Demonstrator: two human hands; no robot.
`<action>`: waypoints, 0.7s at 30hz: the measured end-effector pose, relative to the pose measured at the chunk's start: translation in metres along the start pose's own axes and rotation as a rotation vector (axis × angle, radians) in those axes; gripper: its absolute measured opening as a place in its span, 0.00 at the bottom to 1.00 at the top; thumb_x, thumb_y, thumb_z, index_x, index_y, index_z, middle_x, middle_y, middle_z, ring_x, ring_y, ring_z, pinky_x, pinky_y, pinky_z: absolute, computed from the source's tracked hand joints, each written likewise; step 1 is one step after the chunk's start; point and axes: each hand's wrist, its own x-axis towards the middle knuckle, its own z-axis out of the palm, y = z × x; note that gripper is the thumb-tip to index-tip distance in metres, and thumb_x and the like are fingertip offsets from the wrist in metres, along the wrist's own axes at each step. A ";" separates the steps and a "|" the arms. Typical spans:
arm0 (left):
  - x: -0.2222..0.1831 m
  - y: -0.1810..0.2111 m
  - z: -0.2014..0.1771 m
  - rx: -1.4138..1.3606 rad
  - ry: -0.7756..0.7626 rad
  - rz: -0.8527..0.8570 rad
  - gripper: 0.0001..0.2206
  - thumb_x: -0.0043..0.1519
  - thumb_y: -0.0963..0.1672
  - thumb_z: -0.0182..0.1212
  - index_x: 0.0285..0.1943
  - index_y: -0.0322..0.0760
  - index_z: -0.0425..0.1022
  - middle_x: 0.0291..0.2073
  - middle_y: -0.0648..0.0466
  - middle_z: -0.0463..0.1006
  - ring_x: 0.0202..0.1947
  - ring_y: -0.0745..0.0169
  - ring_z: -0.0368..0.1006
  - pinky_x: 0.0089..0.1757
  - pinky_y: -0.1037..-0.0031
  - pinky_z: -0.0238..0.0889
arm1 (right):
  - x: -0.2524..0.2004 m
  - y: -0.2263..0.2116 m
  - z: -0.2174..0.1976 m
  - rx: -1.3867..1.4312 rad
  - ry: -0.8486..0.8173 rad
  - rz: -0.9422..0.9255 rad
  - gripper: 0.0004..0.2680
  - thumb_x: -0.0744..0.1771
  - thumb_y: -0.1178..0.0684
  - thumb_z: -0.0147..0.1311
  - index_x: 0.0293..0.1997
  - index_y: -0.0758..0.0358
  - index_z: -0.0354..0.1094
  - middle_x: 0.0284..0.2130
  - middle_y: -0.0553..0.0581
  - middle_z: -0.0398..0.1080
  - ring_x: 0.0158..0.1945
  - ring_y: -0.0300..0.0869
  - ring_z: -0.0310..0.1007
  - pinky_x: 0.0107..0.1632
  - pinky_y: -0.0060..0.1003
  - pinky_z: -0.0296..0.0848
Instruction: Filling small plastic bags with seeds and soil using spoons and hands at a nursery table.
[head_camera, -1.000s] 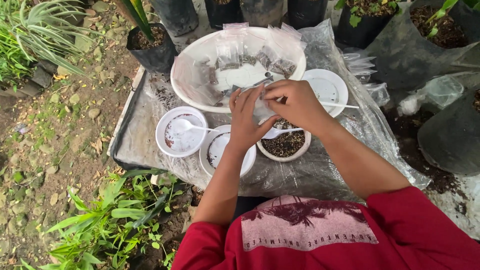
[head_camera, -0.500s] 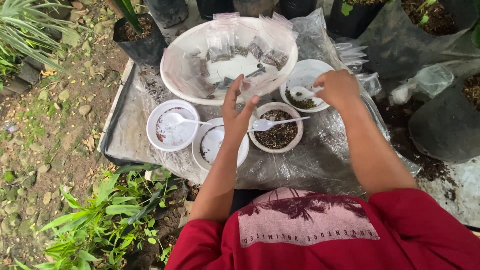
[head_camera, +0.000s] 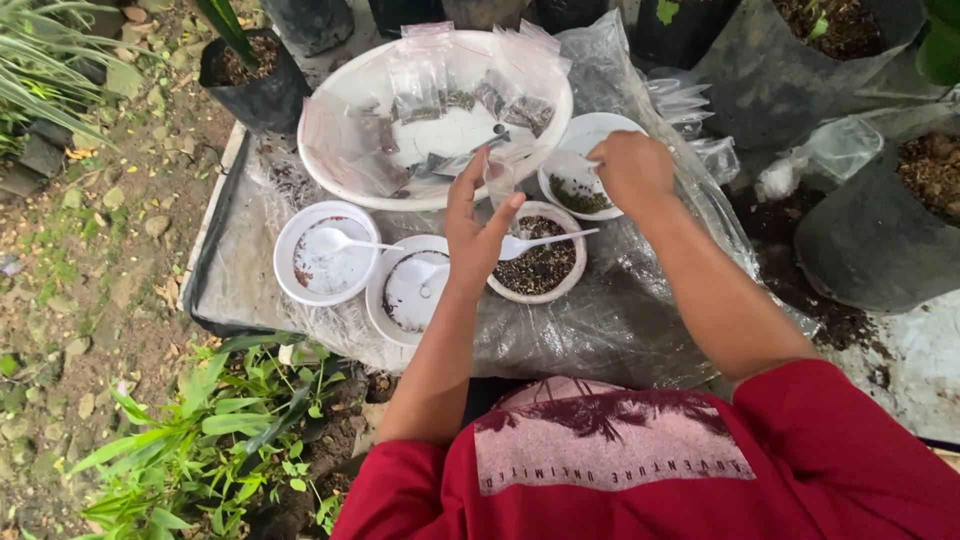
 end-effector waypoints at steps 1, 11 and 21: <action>0.003 0.005 -0.003 0.002 -0.001 0.004 0.31 0.64 0.47 0.71 0.76 0.45 0.63 0.67 0.50 0.67 0.65 0.59 0.60 0.66 0.59 0.46 | -0.002 0.000 -0.003 0.001 0.004 0.000 0.04 0.68 0.54 0.61 0.43 0.55 0.81 0.33 0.58 0.78 0.35 0.52 0.79 0.37 0.47 0.80; 0.001 -0.006 -0.007 0.016 0.036 -0.014 0.31 0.63 0.48 0.71 0.75 0.47 0.64 0.63 0.50 0.69 0.62 0.59 0.62 0.68 0.57 0.40 | -0.045 0.054 -0.004 -0.173 -0.069 0.188 0.05 0.65 0.52 0.63 0.40 0.43 0.81 0.30 0.53 0.78 0.36 0.52 0.80 0.38 0.47 0.80; -0.001 -0.012 -0.004 0.092 0.017 0.047 0.32 0.62 0.49 0.72 0.75 0.44 0.64 0.64 0.48 0.70 0.63 0.52 0.63 0.70 0.54 0.28 | -0.049 -0.008 0.012 0.003 -0.232 0.230 0.05 0.65 0.59 0.58 0.37 0.60 0.81 0.31 0.65 0.79 0.39 0.59 0.81 0.38 0.51 0.81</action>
